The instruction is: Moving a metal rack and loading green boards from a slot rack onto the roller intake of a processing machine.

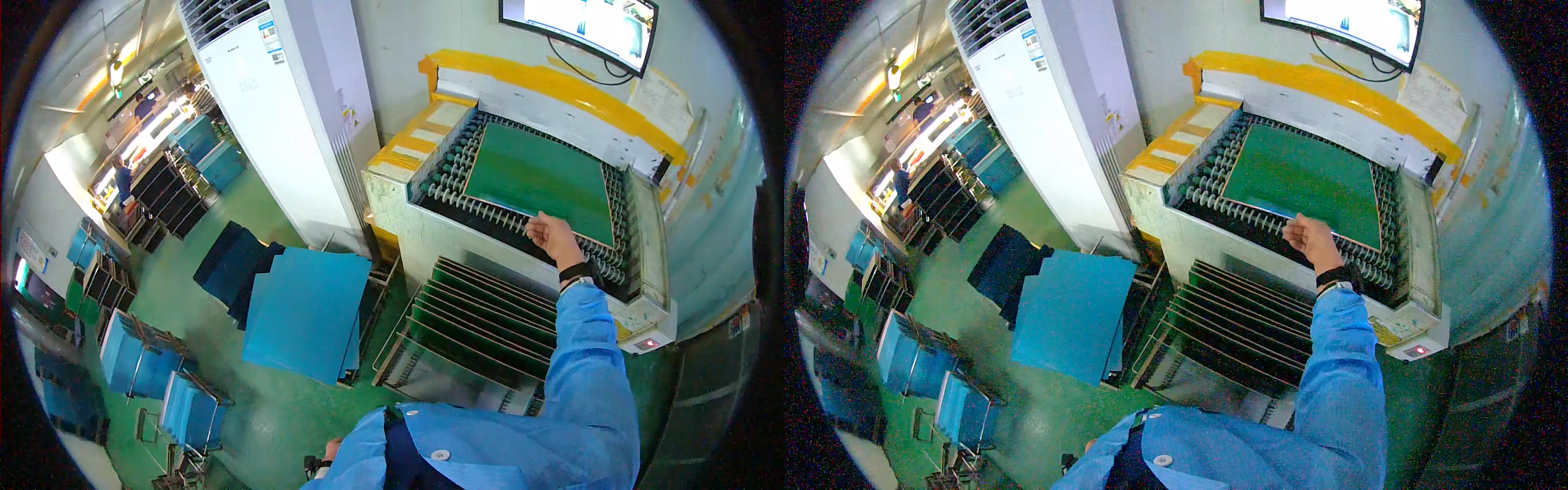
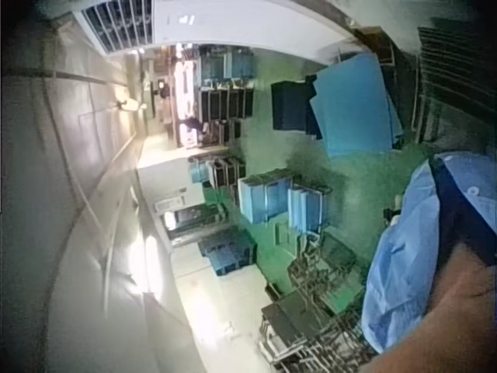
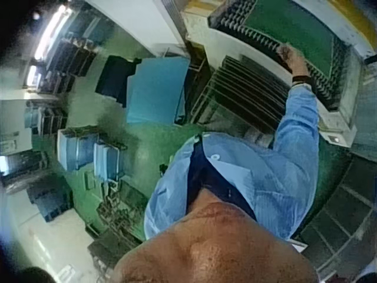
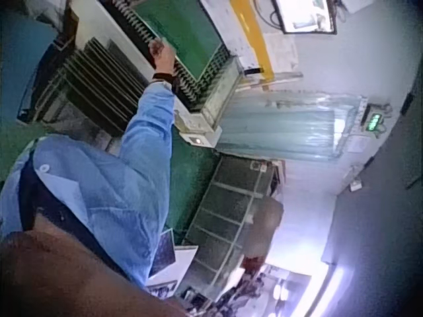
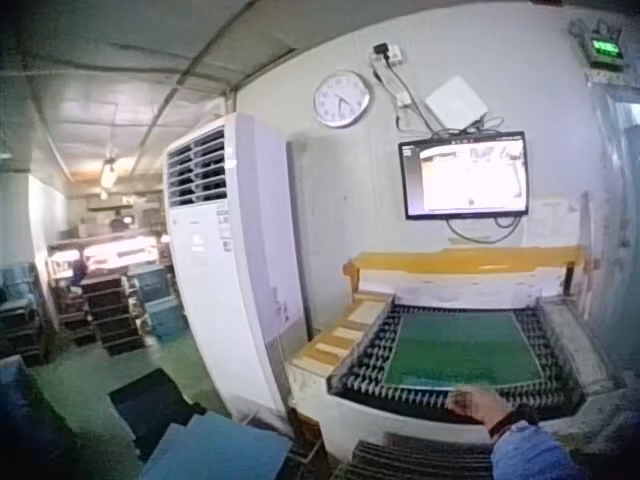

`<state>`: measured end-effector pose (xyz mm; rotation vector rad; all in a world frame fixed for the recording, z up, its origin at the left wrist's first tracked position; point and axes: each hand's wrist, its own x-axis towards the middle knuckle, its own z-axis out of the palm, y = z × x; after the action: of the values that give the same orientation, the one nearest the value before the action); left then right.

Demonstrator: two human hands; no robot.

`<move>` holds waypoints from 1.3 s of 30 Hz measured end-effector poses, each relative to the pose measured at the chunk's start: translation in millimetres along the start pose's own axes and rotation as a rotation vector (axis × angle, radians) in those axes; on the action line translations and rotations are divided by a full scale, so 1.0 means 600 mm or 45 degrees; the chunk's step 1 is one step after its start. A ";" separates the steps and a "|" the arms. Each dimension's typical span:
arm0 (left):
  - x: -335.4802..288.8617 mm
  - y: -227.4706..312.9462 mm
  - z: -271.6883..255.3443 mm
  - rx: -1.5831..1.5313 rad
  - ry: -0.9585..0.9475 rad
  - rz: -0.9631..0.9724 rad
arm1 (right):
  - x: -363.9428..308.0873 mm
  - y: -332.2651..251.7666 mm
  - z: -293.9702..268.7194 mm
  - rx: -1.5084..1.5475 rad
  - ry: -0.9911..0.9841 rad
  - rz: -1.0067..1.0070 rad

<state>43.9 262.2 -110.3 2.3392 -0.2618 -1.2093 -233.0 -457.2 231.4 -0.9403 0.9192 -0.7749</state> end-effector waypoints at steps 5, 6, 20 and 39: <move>-0.054 0.101 -0.015 0.051 0.031 -0.133 | 0.062 0.007 -0.027 -1.405 0.452 -0.777; -0.075 0.129 -0.022 0.054 0.042 -0.181 | 0.054 0.011 -0.013 -1.647 0.551 -0.797; -0.045 0.004 0.019 -0.024 0.125 -0.178 | 0.103 -0.013 -0.037 -1.980 0.686 -0.606; -0.015 0.094 -0.004 0.167 -0.072 0.096 | -0.083 0.036 0.052 -1.432 -0.031 -0.717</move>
<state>43.6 218.2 -74.3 2.3843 -0.4575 -1.2574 -221.6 -395.9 236.2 -2.2554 1.0789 -0.6734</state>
